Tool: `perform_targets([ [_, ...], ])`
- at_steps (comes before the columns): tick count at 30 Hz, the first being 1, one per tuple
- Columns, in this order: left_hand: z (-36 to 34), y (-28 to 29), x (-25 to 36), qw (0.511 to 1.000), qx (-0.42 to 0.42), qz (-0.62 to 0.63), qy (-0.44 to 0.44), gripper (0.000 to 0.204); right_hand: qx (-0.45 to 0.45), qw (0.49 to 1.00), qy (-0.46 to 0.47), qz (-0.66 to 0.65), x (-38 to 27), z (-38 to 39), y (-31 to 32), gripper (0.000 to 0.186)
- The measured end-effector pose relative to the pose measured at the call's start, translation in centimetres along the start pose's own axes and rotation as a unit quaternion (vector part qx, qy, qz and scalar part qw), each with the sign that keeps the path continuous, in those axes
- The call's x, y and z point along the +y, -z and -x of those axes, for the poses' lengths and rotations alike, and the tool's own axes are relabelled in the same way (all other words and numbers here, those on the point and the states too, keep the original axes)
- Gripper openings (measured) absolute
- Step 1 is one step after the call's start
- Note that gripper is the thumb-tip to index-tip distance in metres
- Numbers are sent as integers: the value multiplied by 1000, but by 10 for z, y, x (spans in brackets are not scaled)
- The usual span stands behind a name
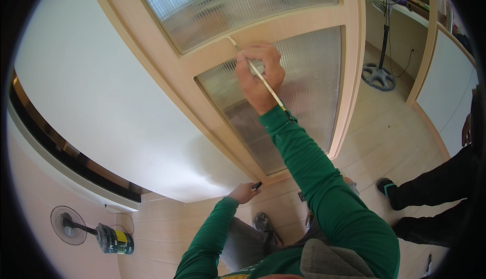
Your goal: The person paints the wooden frame of a door with frosted glass panels using a small brush and a container of light-colored paint. They repeatedly dip the brush into the paint and apply it to the frame sections between the glass panels.
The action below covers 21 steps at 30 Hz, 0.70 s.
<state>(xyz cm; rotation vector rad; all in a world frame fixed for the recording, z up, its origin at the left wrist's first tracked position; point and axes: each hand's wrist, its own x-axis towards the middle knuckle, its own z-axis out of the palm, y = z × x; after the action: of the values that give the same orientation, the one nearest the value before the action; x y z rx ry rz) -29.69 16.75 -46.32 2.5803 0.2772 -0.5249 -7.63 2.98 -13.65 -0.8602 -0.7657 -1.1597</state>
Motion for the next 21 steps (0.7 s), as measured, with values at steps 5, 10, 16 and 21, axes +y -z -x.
perform_targets([
  [5,2,3,5,1000,-7,-1,-3,61,-12,1000,5,-25,-4,2,-2,20],
  [10,3,2,3,1000,-6,-2,-5,60,5,1000,16,-13,-7,1,-6,20],
  [16,3,3,7,1000,-17,4,1,60,-32,998,60,8,-6,4,-6,24],
  [21,3,4,6,1000,-20,5,3,60,-50,996,76,1,-9,5,-10,26],
])
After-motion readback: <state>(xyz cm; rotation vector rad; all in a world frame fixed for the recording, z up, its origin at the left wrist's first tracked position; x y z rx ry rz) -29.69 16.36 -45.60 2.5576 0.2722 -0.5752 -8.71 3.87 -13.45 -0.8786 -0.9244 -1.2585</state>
